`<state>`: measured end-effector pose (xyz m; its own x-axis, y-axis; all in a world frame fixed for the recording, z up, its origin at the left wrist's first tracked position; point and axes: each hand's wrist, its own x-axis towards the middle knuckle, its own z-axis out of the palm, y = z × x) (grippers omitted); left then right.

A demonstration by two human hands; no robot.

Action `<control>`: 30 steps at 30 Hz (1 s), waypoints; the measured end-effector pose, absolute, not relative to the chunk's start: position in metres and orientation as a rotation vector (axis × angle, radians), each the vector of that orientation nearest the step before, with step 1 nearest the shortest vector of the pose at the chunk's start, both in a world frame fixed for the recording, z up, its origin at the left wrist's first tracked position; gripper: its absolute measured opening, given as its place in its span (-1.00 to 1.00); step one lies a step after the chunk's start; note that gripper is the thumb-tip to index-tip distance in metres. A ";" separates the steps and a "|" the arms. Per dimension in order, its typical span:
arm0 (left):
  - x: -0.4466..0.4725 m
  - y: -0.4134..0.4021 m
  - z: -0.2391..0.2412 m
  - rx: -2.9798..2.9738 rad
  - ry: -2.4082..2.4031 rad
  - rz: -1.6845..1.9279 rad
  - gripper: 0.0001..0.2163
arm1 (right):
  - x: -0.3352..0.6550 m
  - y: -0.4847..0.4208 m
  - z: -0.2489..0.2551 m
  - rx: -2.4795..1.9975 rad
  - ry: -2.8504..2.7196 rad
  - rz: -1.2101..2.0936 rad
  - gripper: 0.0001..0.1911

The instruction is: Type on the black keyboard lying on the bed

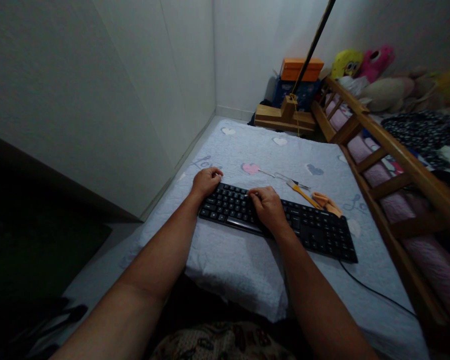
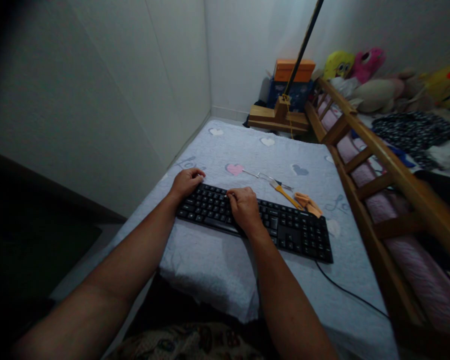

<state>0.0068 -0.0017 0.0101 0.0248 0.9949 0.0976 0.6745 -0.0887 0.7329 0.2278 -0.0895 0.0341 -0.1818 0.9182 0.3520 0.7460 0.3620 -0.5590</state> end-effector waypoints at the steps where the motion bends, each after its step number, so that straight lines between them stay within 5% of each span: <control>1: 0.007 -0.002 0.010 1.814 1.695 0.848 -0.77 | 0.228 -0.089 0.034 -1.440 -1.981 0.344 -0.81; 30: 0.006 -0.001 0.009 1.822 1.694 0.852 -0.78 | 0.234 -0.090 0.035 -1.464 -1.969 0.351 -0.80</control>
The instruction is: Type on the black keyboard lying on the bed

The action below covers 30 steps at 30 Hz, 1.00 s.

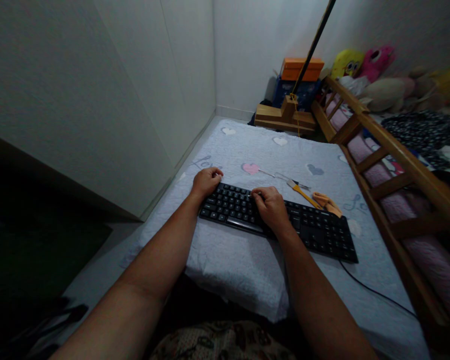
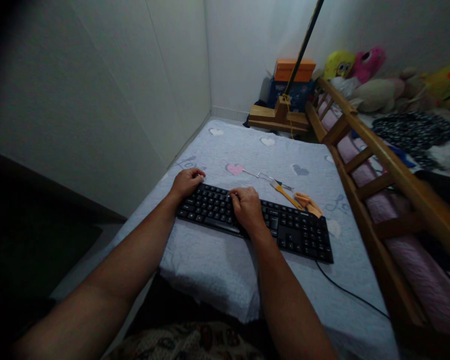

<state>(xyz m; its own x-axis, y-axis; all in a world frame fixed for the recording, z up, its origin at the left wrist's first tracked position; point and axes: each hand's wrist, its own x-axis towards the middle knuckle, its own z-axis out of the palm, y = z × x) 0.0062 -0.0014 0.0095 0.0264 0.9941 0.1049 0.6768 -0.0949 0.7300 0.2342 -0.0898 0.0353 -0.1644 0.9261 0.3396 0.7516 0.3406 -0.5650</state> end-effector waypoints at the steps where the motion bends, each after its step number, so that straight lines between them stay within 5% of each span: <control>1: 0.006 -0.001 0.010 1.822 1.696 0.851 -0.78 | 0.233 -0.090 0.035 -1.457 -1.971 0.360 -0.80; 30: 0.006 -0.002 0.010 1.798 1.702 0.844 -0.77 | 0.238 -0.094 0.038 -1.477 -1.958 0.304 -0.81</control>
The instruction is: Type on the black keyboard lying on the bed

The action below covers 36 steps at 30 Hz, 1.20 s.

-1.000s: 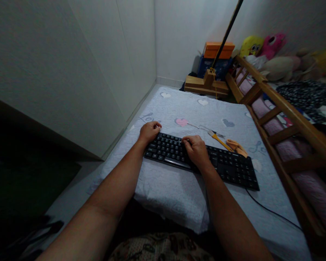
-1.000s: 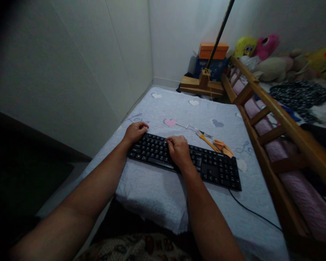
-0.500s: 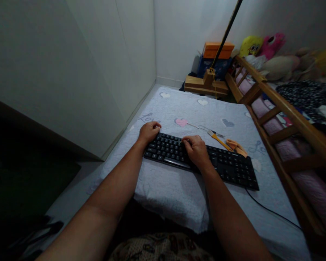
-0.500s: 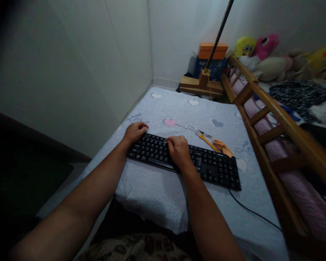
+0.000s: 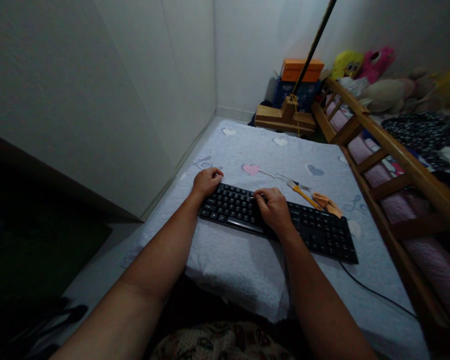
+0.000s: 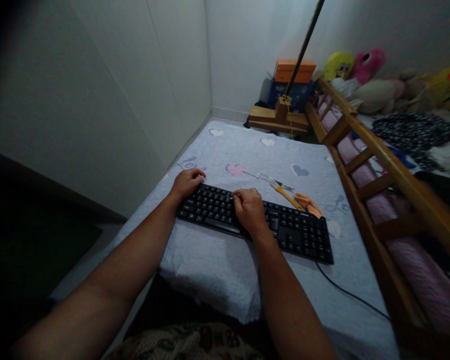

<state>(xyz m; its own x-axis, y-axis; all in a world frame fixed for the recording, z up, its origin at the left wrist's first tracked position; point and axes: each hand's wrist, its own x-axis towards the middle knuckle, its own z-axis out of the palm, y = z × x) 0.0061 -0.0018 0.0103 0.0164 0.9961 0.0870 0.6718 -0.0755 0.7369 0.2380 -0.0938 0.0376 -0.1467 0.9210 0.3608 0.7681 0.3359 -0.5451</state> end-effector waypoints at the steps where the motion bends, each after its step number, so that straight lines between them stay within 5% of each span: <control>1: 0.006 -0.002 0.010 1.799 1.703 0.844 -0.77 | 0.238 -0.094 0.038 -1.477 -1.959 0.306 -0.81; 36: 0.006 -0.002 0.010 1.818 1.695 0.848 -0.77 | 0.237 -0.097 0.040 -1.474 -1.981 0.352 -0.81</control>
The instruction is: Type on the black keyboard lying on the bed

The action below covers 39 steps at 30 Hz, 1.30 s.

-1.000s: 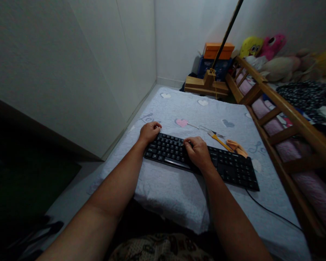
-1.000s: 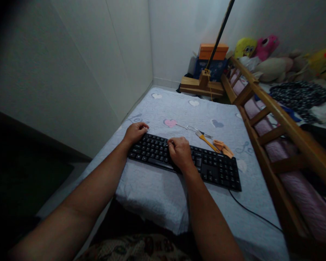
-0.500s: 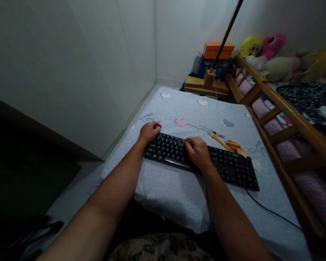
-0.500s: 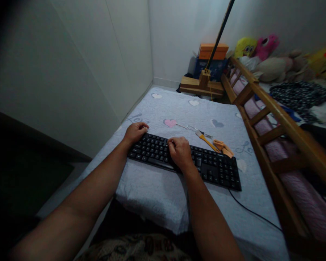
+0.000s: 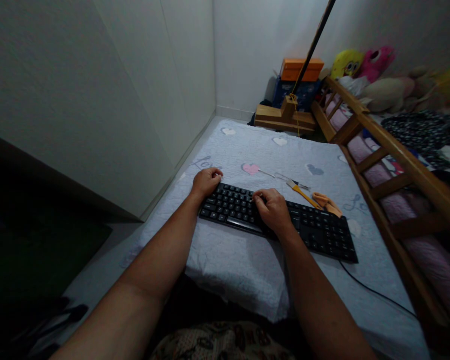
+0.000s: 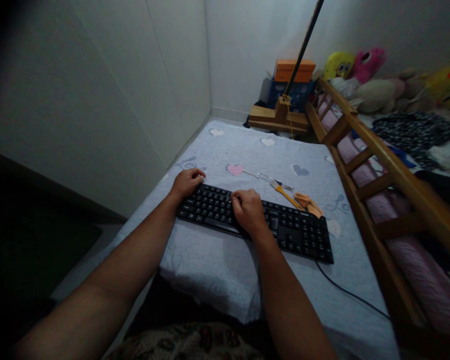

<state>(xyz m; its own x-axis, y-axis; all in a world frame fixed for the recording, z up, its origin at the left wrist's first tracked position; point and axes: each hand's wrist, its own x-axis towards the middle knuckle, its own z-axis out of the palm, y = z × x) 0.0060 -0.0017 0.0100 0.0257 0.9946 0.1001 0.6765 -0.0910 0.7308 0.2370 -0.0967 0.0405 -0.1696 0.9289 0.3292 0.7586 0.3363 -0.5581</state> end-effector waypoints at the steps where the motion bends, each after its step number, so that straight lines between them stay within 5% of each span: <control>1: 0.006 -0.002 0.010 1.818 1.696 0.849 -0.77 | 0.237 -0.097 0.041 -1.473 -1.985 0.351 -0.81; 39: 0.006 -0.002 0.010 1.822 1.704 0.838 -0.76 | 0.230 -0.098 0.038 -1.393 -2.016 0.370 -0.84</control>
<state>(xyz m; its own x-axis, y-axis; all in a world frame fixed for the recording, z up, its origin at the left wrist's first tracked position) 0.0062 -0.0016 0.0104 0.0253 0.9950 0.0970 0.6841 -0.0880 0.7241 0.2305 -0.0976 0.0385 -0.2230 0.9094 0.3512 0.7255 0.3954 -0.5633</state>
